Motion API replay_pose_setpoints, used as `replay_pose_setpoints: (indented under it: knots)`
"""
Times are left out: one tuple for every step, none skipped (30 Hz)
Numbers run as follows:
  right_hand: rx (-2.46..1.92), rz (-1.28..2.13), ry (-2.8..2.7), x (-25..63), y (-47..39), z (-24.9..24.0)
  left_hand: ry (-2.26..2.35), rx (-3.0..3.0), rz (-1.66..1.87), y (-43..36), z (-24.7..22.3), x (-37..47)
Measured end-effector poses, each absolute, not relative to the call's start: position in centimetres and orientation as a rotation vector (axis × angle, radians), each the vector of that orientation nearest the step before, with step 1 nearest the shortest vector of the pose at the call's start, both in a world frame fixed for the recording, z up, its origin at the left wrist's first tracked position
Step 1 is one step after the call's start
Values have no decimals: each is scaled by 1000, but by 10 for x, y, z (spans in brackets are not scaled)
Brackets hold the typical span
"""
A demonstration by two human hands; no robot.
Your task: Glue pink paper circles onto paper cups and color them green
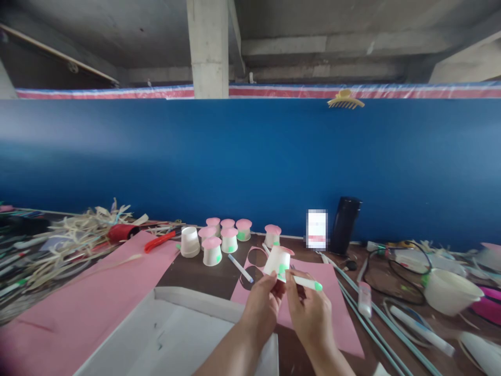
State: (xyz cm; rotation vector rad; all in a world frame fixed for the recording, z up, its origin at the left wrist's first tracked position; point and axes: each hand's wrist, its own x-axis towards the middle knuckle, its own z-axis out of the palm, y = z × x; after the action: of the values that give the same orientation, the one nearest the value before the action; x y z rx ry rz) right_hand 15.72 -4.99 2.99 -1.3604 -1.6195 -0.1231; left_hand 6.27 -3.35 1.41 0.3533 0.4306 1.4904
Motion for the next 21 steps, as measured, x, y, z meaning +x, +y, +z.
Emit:
replay_pose_setpoints:
  knots:
    - [-1348, -132, -1613, 157, -50, 30, 433, 353, 1489, -34, 15, 63]
    - [-1329, -141, -1605, 157, -49, 29, 436, 353, 1487, -35, 16, 62]
    - [-1312, -148, -1596, 157, -49, 29, 442, 354, 1484, -35, 17, 62]
    - [-1298, -155, -1588, 157, -49, 29, 448, 357, 1481, -36, 18, 62]
    - [-1294, -157, -1584, 157, -49, 29, 452, 360, 1481, -37, 18, 62]
    - [-1298, -151, -1590, 158, -50, 29, 455, 364, 1480, -37, 19, 62]
    - [-1310, -140, -1600, 158, -50, 29, 456, 367, 1482, -38, 19, 62]
    - [-1327, -126, -1613, 158, -51, 29, 455, 369, 1487, -38, 18, 62]
    - [-1345, -112, -1624, 159, -51, 29, 450, 376, 1490, -38, 18, 62]
    - [-1361, -103, -1632, 159, -52, 30, 442, 385, 1491, -38, 17, 62]
    - [-1374, -100, -1635, 159, -53, 30, 434, 395, 1490, -38, 17, 62]
    - [-1380, -105, -1632, 158, -53, 31, 429, 402, 1488, -37, 17, 62]
    - [-1381, -112, -1626, 158, -53, 31, 430, 403, 1485, -37, 17, 62]
    - [-1378, -119, -1620, 157, -53, 32, 437, 398, 1479, -37, 17, 61]
    - [-1368, -126, -1614, 157, -53, 32, 443, 391, 1476, -37, 18, 62]
    - [-1355, -132, -1605, 157, -52, 33, 445, 382, 1475, -37, 18, 62]
    - [-1343, -137, -1596, 157, -51, 33, 443, 380, 1474, -37, 18, 62]
    - [-1338, -138, -1591, 157, -51, 33, 437, 383, 1476, -36, 18, 62]
    - [-1342, -133, -1591, 157, -50, 33, 430, 388, 1481, -36, 18, 62]
    - [-1352, -123, -1600, 157, -50, 33, 427, 393, 1486, -35, 17, 63]
    - [-1366, -110, -1611, 158, -50, 32, 430, 396, 1489, -35, 16, 63]
